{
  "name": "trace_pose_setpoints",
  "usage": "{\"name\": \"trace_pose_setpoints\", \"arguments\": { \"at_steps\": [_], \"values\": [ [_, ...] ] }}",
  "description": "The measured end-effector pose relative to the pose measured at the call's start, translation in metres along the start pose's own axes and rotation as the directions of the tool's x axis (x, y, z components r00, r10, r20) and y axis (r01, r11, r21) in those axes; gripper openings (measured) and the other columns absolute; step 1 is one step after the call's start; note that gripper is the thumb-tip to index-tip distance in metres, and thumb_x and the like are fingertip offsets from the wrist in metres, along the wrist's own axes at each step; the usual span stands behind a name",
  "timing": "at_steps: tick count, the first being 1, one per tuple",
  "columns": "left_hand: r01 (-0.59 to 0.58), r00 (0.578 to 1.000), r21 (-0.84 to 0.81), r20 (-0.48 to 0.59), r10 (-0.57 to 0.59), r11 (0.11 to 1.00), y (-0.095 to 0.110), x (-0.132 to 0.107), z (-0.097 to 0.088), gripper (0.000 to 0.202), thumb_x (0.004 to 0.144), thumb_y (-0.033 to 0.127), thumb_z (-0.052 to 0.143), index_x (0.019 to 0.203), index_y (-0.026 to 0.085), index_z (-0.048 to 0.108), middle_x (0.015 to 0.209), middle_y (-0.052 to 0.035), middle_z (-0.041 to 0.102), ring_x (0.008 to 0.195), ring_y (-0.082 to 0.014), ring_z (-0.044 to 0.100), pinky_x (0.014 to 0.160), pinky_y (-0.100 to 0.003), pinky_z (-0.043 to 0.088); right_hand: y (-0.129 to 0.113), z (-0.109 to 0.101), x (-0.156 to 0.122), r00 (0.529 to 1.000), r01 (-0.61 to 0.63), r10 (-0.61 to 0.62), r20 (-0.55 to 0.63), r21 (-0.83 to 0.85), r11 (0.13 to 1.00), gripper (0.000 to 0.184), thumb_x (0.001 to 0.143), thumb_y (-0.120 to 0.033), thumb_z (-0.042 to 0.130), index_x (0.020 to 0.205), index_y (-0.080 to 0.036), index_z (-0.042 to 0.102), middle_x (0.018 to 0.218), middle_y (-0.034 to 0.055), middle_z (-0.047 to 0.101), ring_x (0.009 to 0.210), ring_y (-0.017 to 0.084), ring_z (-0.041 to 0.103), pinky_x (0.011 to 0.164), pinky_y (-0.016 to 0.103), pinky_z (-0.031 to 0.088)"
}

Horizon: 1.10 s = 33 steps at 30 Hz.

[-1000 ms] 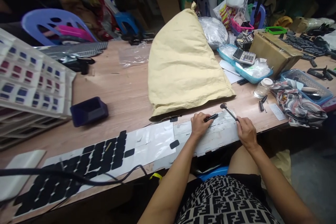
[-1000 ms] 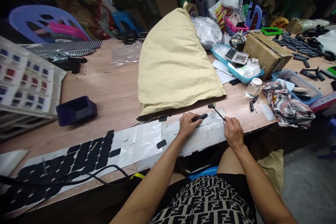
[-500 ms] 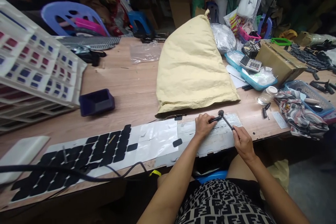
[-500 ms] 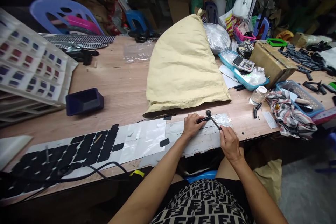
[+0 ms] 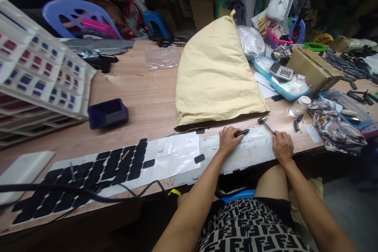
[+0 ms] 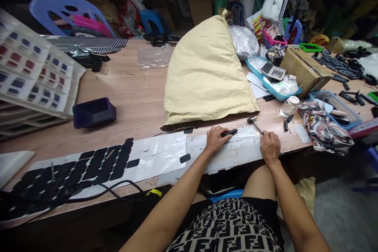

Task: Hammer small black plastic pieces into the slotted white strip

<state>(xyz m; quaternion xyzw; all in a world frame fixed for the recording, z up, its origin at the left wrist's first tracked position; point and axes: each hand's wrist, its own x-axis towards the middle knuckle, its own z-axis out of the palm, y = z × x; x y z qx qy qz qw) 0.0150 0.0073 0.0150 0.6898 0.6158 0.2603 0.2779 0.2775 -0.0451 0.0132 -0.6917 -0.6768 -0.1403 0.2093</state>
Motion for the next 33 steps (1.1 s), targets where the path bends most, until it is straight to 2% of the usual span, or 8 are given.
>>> {"name": "trace_pose_setpoints", "arguments": {
  "at_steps": [4, 8, 12, 16, 18, 22, 26, 33],
  "values": [
    [-0.148, 0.988, -0.165, 0.023, 0.154, 0.975, 0.001, -0.045, -0.013, 0.025, 0.091, 0.032, 0.060, 0.113, 0.025, 0.070, 0.111, -0.0059, 0.071, 0.107, -0.0227, 0.062, 0.098, -0.037, 0.047, 0.003, 0.009, -0.003, 0.999, -0.029, 0.030, 0.020, -0.069, 0.997, 0.028, 0.097, -0.027, 0.050, 0.115, -0.018, 0.069, 0.096, 0.0100, 0.061, 0.089, 0.024, 0.047, 0.075, 0.035, 0.034],
    [-0.207, 0.876, -0.236, 0.387, 0.287, 0.949, -0.011, -0.129, -0.013, 0.038, 0.096, 0.047, 0.051, 0.124, 0.028, 0.068, 0.113, -0.0076, 0.074, 0.101, -0.0233, 0.069, 0.095, -0.036, 0.053, 0.001, 0.010, -0.005, 0.999, -0.027, 0.028, 0.029, -0.054, 0.998, 0.029, 0.097, -0.028, 0.050, 0.116, -0.018, 0.068, 0.100, 0.0108, 0.060, 0.091, 0.025, 0.046, 0.075, 0.036, 0.033],
    [-0.104, 0.851, 0.020, 0.520, 0.079, 0.994, -0.035, -0.182, 0.008, 0.046, 0.101, 0.053, 0.038, 0.133, 0.031, 0.064, 0.109, -0.0087, 0.076, 0.099, -0.0262, 0.073, 0.089, -0.037, 0.054, 0.000, 0.009, -0.004, 0.999, -0.033, 0.034, 0.022, -0.054, 0.998, 0.028, 0.096, -0.028, 0.050, 0.116, -0.018, 0.067, 0.099, 0.0109, 0.059, 0.092, 0.025, 0.046, 0.075, 0.036, 0.032],
    [0.074, 0.832, 0.348, 0.495, -0.251, 0.935, -0.044, -0.186, 0.018, 0.050, 0.099, 0.046, 0.047, 0.144, 0.028, 0.056, 0.109, -0.0140, 0.076, 0.104, -0.0335, 0.072, 0.088, -0.043, 0.053, 0.000, 0.009, -0.005, 0.999, -0.033, 0.034, 0.008, -0.080, 0.996, 0.027, 0.097, -0.029, 0.050, 0.115, -0.018, 0.067, 0.098, 0.0097, 0.061, 0.090, 0.024, 0.046, 0.074, 0.035, 0.031],
    [0.067, 0.795, 0.335, 0.551, -0.253, 0.940, -0.034, -0.179, 0.009, 0.052, 0.091, 0.043, 0.060, 0.141, 0.029, 0.060, 0.107, -0.0128, 0.077, 0.104, -0.0336, 0.072, 0.088, -0.042, 0.053, 0.000, 0.009, -0.005, 0.999, -0.033, 0.033, 0.002, -0.084, 0.996, 0.027, 0.097, -0.028, 0.050, 0.115, -0.018, 0.067, 0.098, 0.0095, 0.061, 0.089, 0.024, 0.046, 0.073, 0.034, 0.031],
    [-0.003, 0.781, -0.063, 0.623, 0.042, 0.998, 0.001, -0.138, -0.019, 0.034, 0.091, 0.049, 0.058, 0.111, 0.029, 0.076, 0.086, -0.0026, 0.077, 0.081, -0.0223, 0.071, 0.074, -0.030, 0.051, -0.001, 0.009, -0.006, 0.999, -0.039, 0.040, 0.015, -0.080, 0.996, 0.026, 0.097, -0.028, 0.051, 0.114, -0.018, 0.067, 0.097, 0.0093, 0.060, 0.088, 0.024, 0.046, 0.072, 0.034, 0.030],
    [0.058, 0.944, 0.066, 0.320, -0.076, 0.996, 0.017, -0.044, -0.031, 0.030, 0.095, 0.039, 0.052, 0.103, 0.023, 0.076, 0.092, -0.0053, 0.077, 0.083, -0.0221, 0.069, 0.074, -0.030, 0.049, -0.002, 0.008, -0.007, 0.999, -0.048, 0.050, 0.021, -0.075, 0.996, 0.026, 0.097, -0.028, 0.051, 0.115, -0.018, 0.067, 0.097, 0.0090, 0.060, 0.088, 0.023, 0.046, 0.073, 0.034, 0.031],
    [0.126, 0.991, 0.273, -0.071, -0.111, 0.954, 0.007, 0.085, -0.032, 0.044, 0.096, 0.028, 0.050, 0.140, 0.027, 0.056, 0.118, -0.0082, 0.072, 0.109, -0.0256, 0.066, 0.088, -0.033, 0.048, -0.004, 0.006, -0.008, 1.000, -0.026, 0.026, -0.002, -0.068, 0.997, 0.024, 0.097, -0.026, 0.051, 0.114, -0.018, 0.066, 0.096, 0.0085, 0.061, 0.088, 0.023, 0.047, 0.074, 0.034, 0.032]
  ]
}}
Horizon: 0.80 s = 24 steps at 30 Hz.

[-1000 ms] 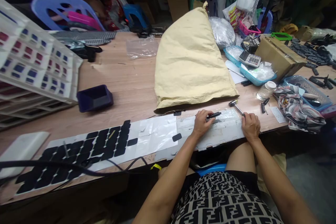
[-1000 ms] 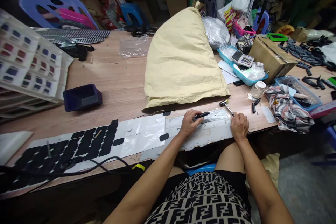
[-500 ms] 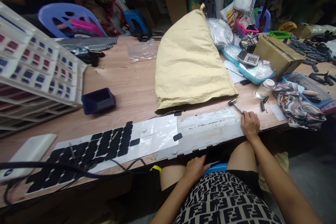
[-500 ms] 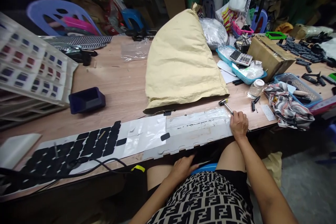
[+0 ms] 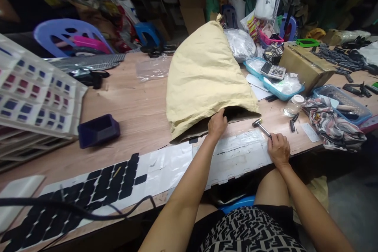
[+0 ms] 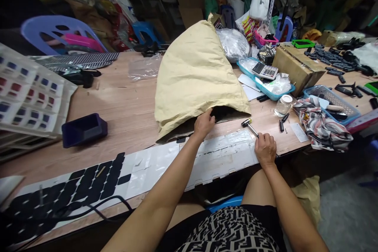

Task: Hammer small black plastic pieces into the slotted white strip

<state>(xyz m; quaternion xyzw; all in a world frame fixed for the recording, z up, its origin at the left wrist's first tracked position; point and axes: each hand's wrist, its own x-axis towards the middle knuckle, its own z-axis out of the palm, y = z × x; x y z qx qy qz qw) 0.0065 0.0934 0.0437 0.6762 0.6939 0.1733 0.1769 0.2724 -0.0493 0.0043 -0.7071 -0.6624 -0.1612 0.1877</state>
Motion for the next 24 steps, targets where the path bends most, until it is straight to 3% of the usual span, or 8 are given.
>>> {"name": "trace_pose_setpoints", "arguments": {
  "at_steps": [4, 8, 12, 18, 24],
  "values": [
    [-0.010, 1.000, 0.038, -0.004, 0.010, 0.999, 0.002, 0.014, 0.013, 0.033, 0.092, 0.041, 0.059, 0.119, 0.024, 0.068, 0.117, -0.0095, 0.069, 0.110, -0.0272, 0.063, 0.089, -0.034, 0.048, -0.001, 0.001, -0.001, 1.000, -0.011, 0.011, 0.011, 0.005, 1.000, 0.025, 0.098, -0.026, 0.050, 0.115, -0.018, 0.066, 0.097, 0.0087, 0.061, 0.088, 0.024, 0.047, 0.075, 0.035, 0.032],
    [-0.021, 1.000, 0.115, -0.012, 0.022, 0.993, 0.004, 0.006, 0.025, 0.027, 0.091, 0.038, 0.060, 0.111, 0.024, 0.072, 0.115, -0.0109, 0.065, 0.113, -0.0294, 0.060, 0.091, -0.036, 0.047, -0.001, 0.001, -0.001, 1.000, -0.012, 0.012, 0.000, -0.006, 1.000, 0.024, 0.098, -0.026, 0.050, 0.114, -0.018, 0.066, 0.096, 0.0084, 0.062, 0.087, 0.023, 0.047, 0.075, 0.035, 0.033],
    [-0.091, 0.995, 0.087, -0.032, 0.095, 0.992, -0.007, -0.025, 0.019, 0.020, 0.090, 0.036, 0.062, 0.103, 0.024, 0.073, 0.111, -0.0096, 0.065, 0.113, -0.0289, 0.058, 0.092, -0.037, 0.044, -0.001, 0.001, -0.001, 1.000, -0.010, 0.010, -0.011, -0.010, 1.000, 0.024, 0.097, -0.026, 0.050, 0.113, -0.018, 0.067, 0.097, 0.0086, 0.063, 0.087, 0.023, 0.047, 0.073, 0.034, 0.032],
    [-0.153, 0.987, -0.082, 0.043, 0.157, 0.985, -0.029, -0.090, 0.018, 0.016, 0.087, 0.032, 0.069, 0.102, 0.026, 0.072, 0.100, -0.0035, 0.071, 0.101, -0.0265, 0.058, 0.089, -0.038, 0.041, 0.001, 0.001, 0.001, 1.000, -0.016, 0.016, 0.007, -0.027, 1.000, 0.027, 0.097, -0.026, 0.051, 0.116, -0.018, 0.068, 0.098, 0.0093, 0.063, 0.088, 0.024, 0.049, 0.074, 0.035, 0.034],
    [-0.101, 0.994, -0.184, -0.066, 0.090, 0.978, -0.029, -0.098, 0.037, 0.017, 0.085, 0.037, 0.073, 0.098, 0.027, 0.074, 0.096, -0.0037, 0.071, 0.103, -0.0275, 0.055, 0.090, -0.039, 0.039, 0.001, -0.009, 0.001, 0.996, -0.018, 0.009, 0.086, 0.110, 0.994, 0.028, 0.097, -0.025, 0.050, 0.115, -0.017, 0.071, 0.096, 0.0102, 0.066, 0.088, 0.024, 0.054, 0.076, 0.034, 0.042]
  ]
}}
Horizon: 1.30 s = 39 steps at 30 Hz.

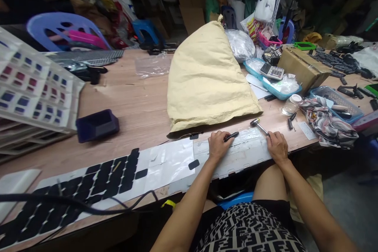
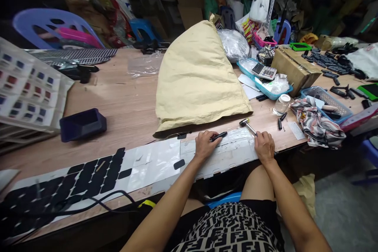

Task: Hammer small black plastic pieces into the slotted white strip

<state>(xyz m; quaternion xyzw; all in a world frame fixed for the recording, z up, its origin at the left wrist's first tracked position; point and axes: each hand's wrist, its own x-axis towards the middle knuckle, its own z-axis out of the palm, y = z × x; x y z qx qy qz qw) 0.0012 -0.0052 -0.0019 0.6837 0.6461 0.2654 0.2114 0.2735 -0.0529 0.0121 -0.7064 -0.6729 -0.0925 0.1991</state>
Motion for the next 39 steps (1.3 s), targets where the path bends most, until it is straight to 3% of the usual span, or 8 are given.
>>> {"name": "trace_pose_setpoints", "arguments": {
  "at_steps": [5, 8, 15, 24, 29, 32, 35, 39],
  "values": [
    [-0.027, 1.000, -0.030, 0.008, 0.027, 0.999, -0.006, 0.004, 0.002, 0.015, 0.086, 0.037, 0.073, 0.098, 0.028, 0.076, 0.095, -0.0031, 0.070, 0.102, -0.0264, 0.054, 0.088, -0.039, 0.038, -0.031, -0.018, -0.016, 1.000, 0.022, -0.029, 0.010, 0.384, 0.923, 0.032, 0.101, -0.032, 0.046, 0.118, -0.019, 0.070, 0.097, 0.0085, 0.069, 0.091, 0.021, 0.064, 0.084, 0.033, 0.051],
    [-0.034, 0.999, -0.036, 0.006, 0.034, 0.999, -0.007, 0.003, 0.002, 0.017, 0.087, 0.039, 0.072, 0.101, 0.029, 0.078, 0.095, -0.0033, 0.069, 0.102, -0.0261, 0.054, 0.088, -0.039, 0.037, -0.051, -0.025, -0.024, 0.997, 0.040, -0.071, 0.042, 0.511, 0.858, 0.033, 0.103, -0.035, 0.045, 0.120, -0.020, 0.070, 0.098, 0.0081, 0.070, 0.092, 0.020, 0.067, 0.087, 0.033, 0.053],
    [-0.035, 0.999, -0.045, 0.002, 0.035, 0.998, -0.002, 0.003, 0.001, 0.018, 0.090, 0.037, 0.070, 0.104, 0.029, 0.079, 0.096, -0.0037, 0.069, 0.101, -0.0250, 0.053, 0.086, -0.038, 0.037, -0.055, -0.017, -0.027, 0.992, 0.048, -0.096, 0.081, 0.464, 0.884, 0.033, 0.101, -0.033, 0.046, 0.113, -0.018, 0.073, 0.092, 0.0087, 0.071, 0.087, 0.022, 0.067, 0.082, 0.035, 0.055],
    [-0.017, 1.000, -0.062, 0.004, 0.018, 0.998, 0.000, 0.004, -0.001, 0.019, 0.087, 0.033, 0.072, 0.105, 0.031, 0.078, 0.093, -0.0035, 0.068, 0.100, -0.0249, 0.053, 0.086, -0.038, 0.037, -0.071, -0.017, -0.031, 0.979, 0.097, -0.179, 0.098, 0.545, 0.832, 0.032, 0.103, -0.032, 0.045, 0.118, -0.019, 0.070, 0.095, 0.0079, 0.071, 0.088, 0.020, 0.067, 0.082, 0.033, 0.055],
    [-0.047, 0.999, -0.060, -0.004, 0.047, 0.997, -0.003, 0.003, 0.002, 0.021, 0.088, 0.037, 0.070, 0.106, 0.029, 0.078, 0.094, -0.0041, 0.068, 0.099, -0.0259, 0.053, 0.084, -0.039, 0.038, -0.039, -0.010, -0.010, 0.994, 0.088, -0.109, 0.024, 0.434, 0.897, 0.032, 0.102, -0.035, 0.046, 0.117, -0.019, 0.070, 0.098, 0.0083, 0.070, 0.093, 0.021, 0.065, 0.087, 0.033, 0.051],
    [-0.043, 0.999, -0.062, -0.010, 0.042, 0.997, -0.003, 0.006, 0.002, 0.019, 0.088, 0.035, 0.070, 0.104, 0.028, 0.077, 0.094, -0.0042, 0.069, 0.099, -0.0265, 0.054, 0.086, -0.040, 0.039, -0.010, -0.005, 0.008, 0.997, 0.065, -0.058, -0.042, 0.192, 0.979, 0.033, 0.102, -0.034, 0.044, 0.115, -0.018, 0.070, 0.096, 0.0106, 0.068, 0.091, 0.024, 0.059, 0.083, 0.034, 0.046],
    [-0.062, 0.997, -0.095, -0.053, 0.057, 0.994, -0.001, 0.005, -0.003, 0.015, 0.087, 0.033, 0.069, 0.099, 0.026, 0.075, 0.095, -0.0045, 0.070, 0.098, -0.0263, 0.055, 0.088, -0.041, 0.042, 0.010, 0.002, 0.016, 0.999, 0.017, -0.019, -0.051, -0.040, 0.999, 0.030, 0.098, -0.029, 0.045, 0.111, -0.017, 0.070, 0.094, 0.0114, 0.065, 0.088, 0.024, 0.052, 0.078, 0.034, 0.039],
    [-0.204, 0.979, -0.270, -0.048, 0.199, 0.941, 0.001, -0.038, -0.017, 0.023, 0.092, 0.036, 0.061, 0.108, 0.024, 0.071, 0.101, -0.0051, 0.073, 0.091, -0.0215, 0.063, 0.085, -0.036, 0.051, 0.015, 0.010, 0.012, 0.999, -0.014, 0.006, -0.052, -0.163, 0.986, 0.029, 0.097, -0.030, 0.048, 0.113, -0.018, 0.068, 0.098, 0.0111, 0.062, 0.089, 0.025, 0.048, 0.074, 0.034, 0.033]
  ]
}}
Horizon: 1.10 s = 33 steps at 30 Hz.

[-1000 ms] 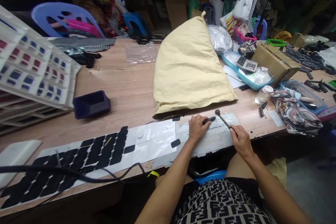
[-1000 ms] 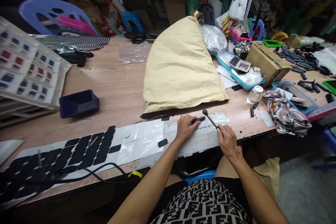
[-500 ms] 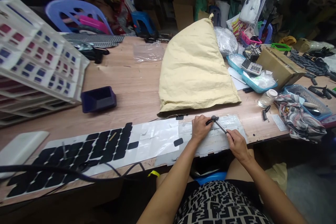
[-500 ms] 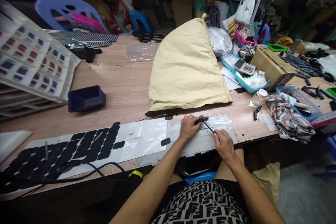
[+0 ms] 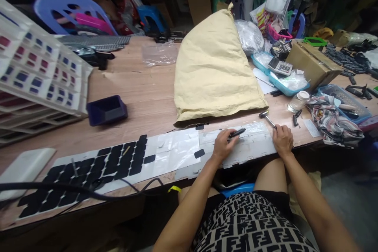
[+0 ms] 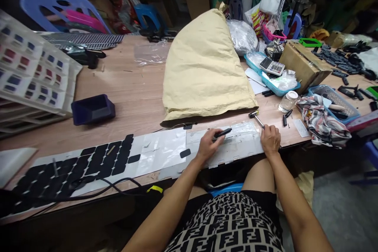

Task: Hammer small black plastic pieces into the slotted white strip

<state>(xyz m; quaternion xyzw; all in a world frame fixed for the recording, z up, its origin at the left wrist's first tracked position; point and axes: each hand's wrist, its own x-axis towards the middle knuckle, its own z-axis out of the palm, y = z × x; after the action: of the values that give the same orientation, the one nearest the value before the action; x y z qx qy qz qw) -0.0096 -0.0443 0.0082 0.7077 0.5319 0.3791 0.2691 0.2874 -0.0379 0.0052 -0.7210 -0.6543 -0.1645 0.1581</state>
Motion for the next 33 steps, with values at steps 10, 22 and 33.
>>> {"name": "trace_pose_setpoints", "arguments": {
  "at_steps": [10, 22, 33],
  "values": [
    [0.223, 0.807, 0.391, 0.440, -0.394, 0.893, 0.001, -0.144, 0.011, 0.039, 0.100, 0.046, 0.046, 0.129, 0.034, 0.069, 0.099, -0.0076, 0.079, 0.092, -0.0262, 0.075, 0.081, -0.034, 0.054, -0.005, -0.002, -0.003, 0.999, -0.020, 0.019, 0.036, 0.043, 0.999, 0.028, 0.098, -0.030, 0.048, 0.115, -0.017, 0.067, 0.101, 0.0127, 0.060, 0.092, 0.027, 0.046, 0.074, 0.036, 0.033],
    [0.261, 0.884, 0.199, 0.344, -0.317, 0.945, 0.029, 0.006, -0.007, 0.032, 0.093, 0.040, 0.055, 0.109, 0.024, 0.077, 0.081, -0.0028, 0.075, 0.075, -0.0204, 0.067, 0.068, -0.029, 0.046, -0.006, 0.001, -0.007, 1.000, -0.017, 0.017, -0.012, 0.016, 1.000, 0.026, 0.098, -0.029, 0.049, 0.114, -0.018, 0.066, 0.098, 0.0109, 0.060, 0.090, 0.025, 0.047, 0.072, 0.035, 0.032],
    [0.326, 0.941, 0.495, -0.093, -0.324, 0.805, 0.003, 0.152, 0.045, 0.031, 0.092, 0.042, 0.059, 0.112, 0.021, 0.070, 0.114, -0.0143, 0.068, 0.107, -0.0324, 0.062, 0.084, -0.040, 0.046, -0.010, -0.003, -0.008, 0.998, -0.047, 0.045, 0.039, 0.052, 0.998, 0.023, 0.097, -0.027, 0.050, 0.112, -0.018, 0.066, 0.097, 0.0110, 0.061, 0.090, 0.026, 0.048, 0.074, 0.035, 0.034]
  ]
}}
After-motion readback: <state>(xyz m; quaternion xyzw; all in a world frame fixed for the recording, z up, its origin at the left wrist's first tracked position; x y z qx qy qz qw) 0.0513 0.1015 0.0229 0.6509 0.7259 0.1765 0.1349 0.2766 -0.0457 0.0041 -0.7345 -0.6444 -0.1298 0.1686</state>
